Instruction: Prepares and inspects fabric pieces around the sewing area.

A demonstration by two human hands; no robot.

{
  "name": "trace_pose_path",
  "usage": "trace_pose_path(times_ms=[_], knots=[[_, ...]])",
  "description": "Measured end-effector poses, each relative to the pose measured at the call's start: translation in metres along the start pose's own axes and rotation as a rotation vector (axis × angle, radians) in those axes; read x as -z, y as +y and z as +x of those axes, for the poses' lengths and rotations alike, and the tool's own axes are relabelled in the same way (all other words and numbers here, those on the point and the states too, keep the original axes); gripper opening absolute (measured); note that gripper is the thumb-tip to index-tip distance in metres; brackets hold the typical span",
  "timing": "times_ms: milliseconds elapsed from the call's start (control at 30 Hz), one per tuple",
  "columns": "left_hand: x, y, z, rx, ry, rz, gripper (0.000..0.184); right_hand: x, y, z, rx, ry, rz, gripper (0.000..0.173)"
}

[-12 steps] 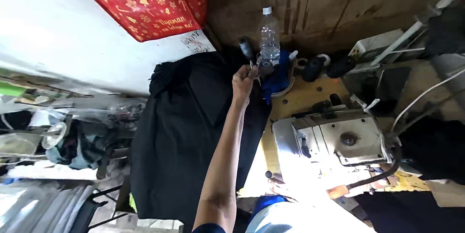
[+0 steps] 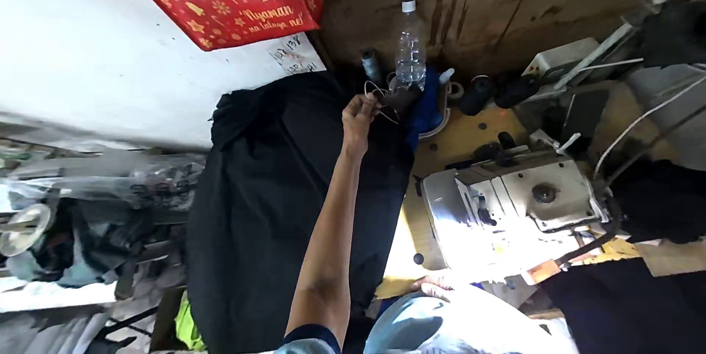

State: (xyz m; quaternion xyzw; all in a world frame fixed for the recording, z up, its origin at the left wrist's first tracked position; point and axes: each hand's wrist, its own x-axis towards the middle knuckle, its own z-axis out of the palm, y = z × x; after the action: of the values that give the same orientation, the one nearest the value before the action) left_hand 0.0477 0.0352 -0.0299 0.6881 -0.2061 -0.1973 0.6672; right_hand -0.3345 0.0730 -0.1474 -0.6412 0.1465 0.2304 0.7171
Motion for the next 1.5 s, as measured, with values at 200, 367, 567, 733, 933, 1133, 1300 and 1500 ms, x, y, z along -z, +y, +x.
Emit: trace_pose_path(times_ms=[200, 367, 567, 733, 933, 1133, 1300, 1500], knots=[[0.012, -0.016, 0.001, 0.043, -0.079, -0.239, 0.018, 0.006, -0.118, 0.028, 0.2, 0.298, -0.086, 0.036], [0.015, -0.02, 0.0, 0.13, -0.06, -0.421, 0.017, 0.049, -0.217, 0.075, 0.371, 0.968, -0.072, 0.045], [0.018, -0.022, 0.0, 0.127, -0.126, -0.38, 0.018, 0.176, -0.233, 0.191, -0.119, 1.249, -0.283, 0.095], [0.025, -0.025, 0.002, 0.147, -0.175, -0.421, 0.015, 0.192, -0.241, 0.192, -0.249, 1.233, -0.234, 0.061], [0.022, -0.029, -0.023, -0.036, -0.3, 0.085, 0.022, 0.204, -0.286, 0.193, 0.022, 1.298, -0.454, 0.063], [0.011, -0.051, -0.023, -0.145, -0.434, 0.301, 0.018, 0.285, -0.342, 0.258, 0.167, 1.278, -0.555, 0.118], [0.014, -0.05, -0.018, -0.059, -0.424, 0.036, 0.013, 0.277, -0.334, 0.25, 0.303, 1.422, -0.481, 0.1], [0.02, -0.051, -0.018, 0.002, -0.395, -0.158, 0.025, 0.23, -0.374, 0.151, 0.615, 1.676, -0.518, 0.1]])
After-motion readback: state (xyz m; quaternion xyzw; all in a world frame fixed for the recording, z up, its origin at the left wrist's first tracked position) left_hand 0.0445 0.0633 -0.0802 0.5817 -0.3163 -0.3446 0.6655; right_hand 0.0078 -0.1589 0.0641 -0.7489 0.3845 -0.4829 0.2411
